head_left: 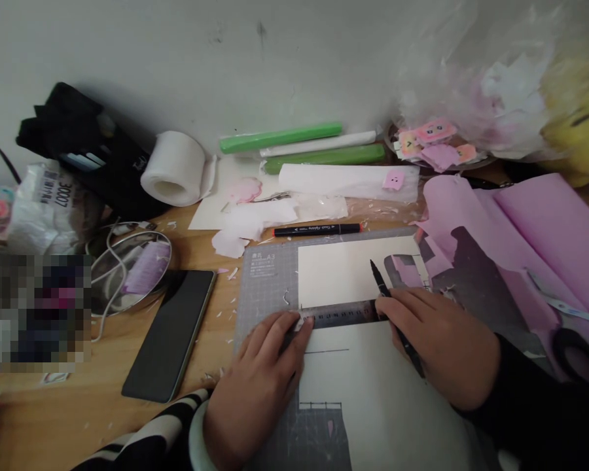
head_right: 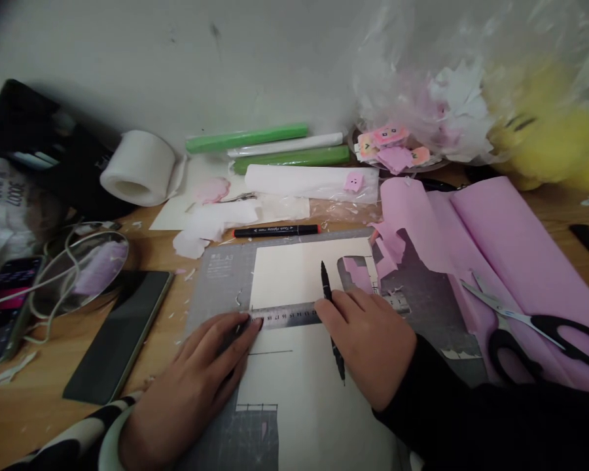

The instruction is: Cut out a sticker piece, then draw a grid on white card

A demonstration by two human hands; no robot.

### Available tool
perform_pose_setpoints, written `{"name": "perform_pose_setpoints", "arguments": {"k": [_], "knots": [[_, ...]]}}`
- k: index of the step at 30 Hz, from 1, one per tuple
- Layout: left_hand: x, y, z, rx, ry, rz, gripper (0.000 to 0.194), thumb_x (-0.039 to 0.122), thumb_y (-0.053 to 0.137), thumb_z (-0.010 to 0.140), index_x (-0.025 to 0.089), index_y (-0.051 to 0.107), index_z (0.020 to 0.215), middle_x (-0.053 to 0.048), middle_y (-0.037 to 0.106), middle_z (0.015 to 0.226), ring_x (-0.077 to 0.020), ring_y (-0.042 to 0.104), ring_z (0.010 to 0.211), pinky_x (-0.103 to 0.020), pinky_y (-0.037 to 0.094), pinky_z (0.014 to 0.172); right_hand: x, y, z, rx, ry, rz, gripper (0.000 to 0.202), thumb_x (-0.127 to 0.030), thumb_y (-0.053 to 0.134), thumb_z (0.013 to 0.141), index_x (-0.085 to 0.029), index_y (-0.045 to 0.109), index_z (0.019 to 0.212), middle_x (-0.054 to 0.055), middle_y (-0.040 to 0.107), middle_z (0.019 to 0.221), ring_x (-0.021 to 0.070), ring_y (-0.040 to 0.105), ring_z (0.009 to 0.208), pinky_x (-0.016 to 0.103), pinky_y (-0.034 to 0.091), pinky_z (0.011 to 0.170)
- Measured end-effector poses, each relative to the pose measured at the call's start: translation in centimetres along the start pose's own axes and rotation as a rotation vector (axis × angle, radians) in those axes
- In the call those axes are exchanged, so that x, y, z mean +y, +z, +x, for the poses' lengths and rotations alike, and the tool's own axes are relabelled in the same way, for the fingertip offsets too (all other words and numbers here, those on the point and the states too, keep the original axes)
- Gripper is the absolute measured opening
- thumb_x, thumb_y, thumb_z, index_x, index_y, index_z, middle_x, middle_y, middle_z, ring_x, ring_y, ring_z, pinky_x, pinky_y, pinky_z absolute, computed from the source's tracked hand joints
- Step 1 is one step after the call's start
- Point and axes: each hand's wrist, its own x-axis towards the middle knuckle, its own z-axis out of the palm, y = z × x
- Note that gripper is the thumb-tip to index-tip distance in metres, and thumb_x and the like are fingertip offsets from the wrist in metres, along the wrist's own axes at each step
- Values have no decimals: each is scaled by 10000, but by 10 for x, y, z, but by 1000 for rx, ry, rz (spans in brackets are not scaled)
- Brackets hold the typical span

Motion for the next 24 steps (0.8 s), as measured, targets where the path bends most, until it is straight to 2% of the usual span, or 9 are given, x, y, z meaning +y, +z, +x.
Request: {"name": "perform_pose_setpoints", "arguments": {"k": [9,24], "knots": [[-1,-2,2,14,25,-2,357,188,332,907,122,495,1217,-128,566,1142,-247,520,1040,-400,474,843,1,-3,5,29,-50,-16,176,-65,440,761,-148,565,851,57,632,736,224,572,684,341,374,631],[0,-3,4,23,-8,-9,359,207,316,913,136,521,1199,-124,579,1148,-247,534,1027,-400,456,819,-2,1,5,62,-8,33,173,-86,431,800,-152,584,847,60,643,761,224,567,733,335,356,639]]}}
